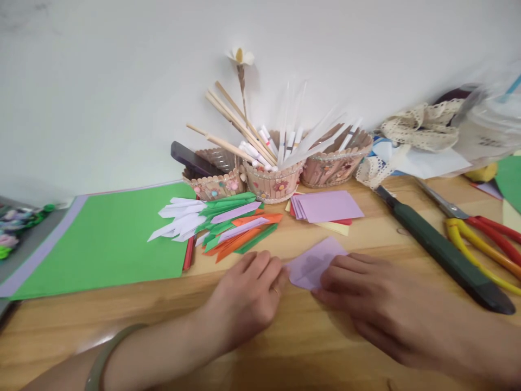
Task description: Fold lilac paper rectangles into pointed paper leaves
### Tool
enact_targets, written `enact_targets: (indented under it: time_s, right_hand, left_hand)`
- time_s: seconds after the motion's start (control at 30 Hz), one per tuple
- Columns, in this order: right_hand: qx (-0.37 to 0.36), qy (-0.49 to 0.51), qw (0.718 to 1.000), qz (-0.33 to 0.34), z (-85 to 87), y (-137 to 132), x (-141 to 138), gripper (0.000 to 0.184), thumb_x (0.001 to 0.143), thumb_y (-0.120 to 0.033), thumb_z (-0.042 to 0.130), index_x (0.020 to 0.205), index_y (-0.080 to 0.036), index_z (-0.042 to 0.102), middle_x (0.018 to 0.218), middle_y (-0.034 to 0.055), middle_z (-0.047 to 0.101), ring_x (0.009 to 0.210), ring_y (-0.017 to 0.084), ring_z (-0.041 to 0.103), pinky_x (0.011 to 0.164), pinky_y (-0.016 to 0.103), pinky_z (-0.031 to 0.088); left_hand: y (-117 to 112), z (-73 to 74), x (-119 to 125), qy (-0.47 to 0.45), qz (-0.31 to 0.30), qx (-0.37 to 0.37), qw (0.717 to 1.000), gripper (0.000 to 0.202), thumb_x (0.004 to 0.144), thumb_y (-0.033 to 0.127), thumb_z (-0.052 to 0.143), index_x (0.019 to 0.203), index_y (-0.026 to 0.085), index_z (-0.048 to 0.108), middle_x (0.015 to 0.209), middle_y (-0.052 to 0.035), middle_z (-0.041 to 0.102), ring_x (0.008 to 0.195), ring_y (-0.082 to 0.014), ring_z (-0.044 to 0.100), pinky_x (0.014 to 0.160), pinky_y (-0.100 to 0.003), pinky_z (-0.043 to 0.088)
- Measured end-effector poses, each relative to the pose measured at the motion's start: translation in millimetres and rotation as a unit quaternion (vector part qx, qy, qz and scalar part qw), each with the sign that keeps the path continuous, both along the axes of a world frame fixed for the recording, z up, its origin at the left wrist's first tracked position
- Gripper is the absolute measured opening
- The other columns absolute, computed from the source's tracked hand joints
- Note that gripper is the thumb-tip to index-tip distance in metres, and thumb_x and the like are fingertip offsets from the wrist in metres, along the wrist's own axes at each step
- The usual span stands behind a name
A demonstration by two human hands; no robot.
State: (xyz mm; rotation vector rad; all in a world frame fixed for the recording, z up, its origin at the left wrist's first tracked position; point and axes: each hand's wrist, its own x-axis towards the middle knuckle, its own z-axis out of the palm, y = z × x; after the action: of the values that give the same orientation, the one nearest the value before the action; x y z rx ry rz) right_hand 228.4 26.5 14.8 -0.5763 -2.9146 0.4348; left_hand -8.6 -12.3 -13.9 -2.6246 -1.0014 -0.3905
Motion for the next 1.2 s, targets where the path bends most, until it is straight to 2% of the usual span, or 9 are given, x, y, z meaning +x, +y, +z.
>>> enact_targets:
  time_s: [0.1,0.23,0.37,0.43,0.5,0.67,0.8,0.97,1.2]
  right_hand:
    - [-0.034,-0.018,0.999,0.010,-2.0,-3.6,-5.5,0.028,0.086,-0.015,0.045,0.109,-0.018,0.060,0.090,0.0074,0.062,0.084,0.021,0.054,0.074,0.035,0.045]
    - [-0.006,-0.022,0.999,-0.035,-9.9,-9.8,-13.3,0.030,0.089,-0.019,0.045,0.116,-0.012,0.058,0.090,0.0087,0.060,0.080,0.022,0.055,0.070,0.037,0.046]
    - [-0.027,0.004,0.999,-0.036,-8.6,-13.0,-16.4,0.025,0.088,-0.019,0.048,0.109,-0.014,0.060,0.088,0.0070,0.060,0.077,0.019,0.055,0.067,0.033,0.045]
    - [-0.030,0.039,0.998,-0.036,-6.0,-10.9,-15.6,0.020,0.090,-0.017,0.045,0.099,-0.017,0.063,0.080,0.0045,0.059,0.072,0.017,0.054,0.064,0.031,0.044]
    - [-0.014,0.080,0.994,-0.072,-5.2,-6.5,-13.7,0.024,0.093,-0.016,0.040,0.093,-0.018,0.064,0.076,0.0039,0.058,0.069,0.016,0.053,0.062,0.029,0.043]
    - [-0.011,0.095,0.977,-0.190,-15.4,2.9,-9.2,0.021,0.092,-0.023,0.046,0.106,-0.017,0.061,0.090,0.0079,0.062,0.080,0.019,0.058,0.068,0.031,0.048]
    - [-0.055,0.071,0.971,-0.221,-23.0,0.6,-12.5,0.013,0.089,-0.024,0.051,0.087,-0.018,0.063,0.079,0.0049,0.062,0.068,0.016,0.059,0.058,0.027,0.046]
    - [-0.077,0.025,0.968,-0.239,-16.8,-3.3,-19.2,0.018,0.084,-0.022,0.055,0.066,-0.018,0.056,0.064,0.0016,0.058,0.052,0.013,0.051,0.048,0.024,0.037]
    - [-0.157,0.047,0.938,-0.306,-14.9,-0.3,-19.6,0.016,0.086,-0.033,0.053,0.077,-0.020,0.054,0.065,-0.0002,0.059,0.052,0.012,0.050,0.046,0.023,0.035]
  left_hand:
    - [0.2,0.5,-0.2,-0.015,0.006,0.026,1.000,0.030,0.096,0.009,0.033,0.104,0.007,0.063,0.088,-0.0099,0.065,0.083,-0.0208,0.059,0.074,-0.034,0.049]
    - [-3.6,0.5,2.2,-0.050,-0.011,0.030,0.998,0.031,0.096,0.009,0.033,0.112,0.006,0.060,0.096,-0.0106,0.066,0.089,-0.0200,0.059,0.079,-0.033,0.048]
    - [-4.7,-3.2,5.0,-0.038,-0.009,0.009,0.999,0.035,0.096,0.008,0.028,0.107,0.005,0.062,0.094,-0.0119,0.066,0.085,-0.0211,0.060,0.074,-0.033,0.049]
    - [-3.4,-5.6,5.0,-0.043,-0.016,0.002,0.999,0.034,0.097,0.008,0.029,0.105,0.005,0.062,0.094,-0.0119,0.067,0.084,-0.0207,0.060,0.072,-0.033,0.050]
    - [-1.2,-7.4,4.0,-0.054,-0.027,-0.005,0.998,0.033,0.097,0.009,0.031,0.104,0.006,0.062,0.096,-0.0111,0.067,0.085,-0.0197,0.060,0.073,-0.032,0.050]
    - [2.6,-7.9,0.9,-0.062,-0.066,-0.007,0.996,0.031,0.097,0.009,0.033,0.103,0.008,0.063,0.107,-0.0089,0.067,0.095,-0.0202,0.058,0.088,-0.036,0.048]
    - [-0.2,-6.4,1.2,-0.047,-0.044,0.011,0.998,0.026,0.095,0.009,0.039,0.101,0.008,0.065,0.104,-0.0101,0.066,0.098,-0.0213,0.056,0.091,-0.038,0.045]
    - [0.0,-7.8,0.4,-0.021,-0.058,0.015,0.998,0.030,0.096,0.008,0.036,0.098,0.009,0.066,0.109,-0.0075,0.065,0.103,-0.0216,0.053,0.095,-0.040,0.040]
    - [13.2,-9.1,-3.0,-0.031,-0.095,-0.013,0.995,0.029,0.096,0.009,0.036,0.108,0.007,0.062,0.112,-0.0107,0.065,0.098,-0.0199,0.057,0.089,-0.036,0.045]
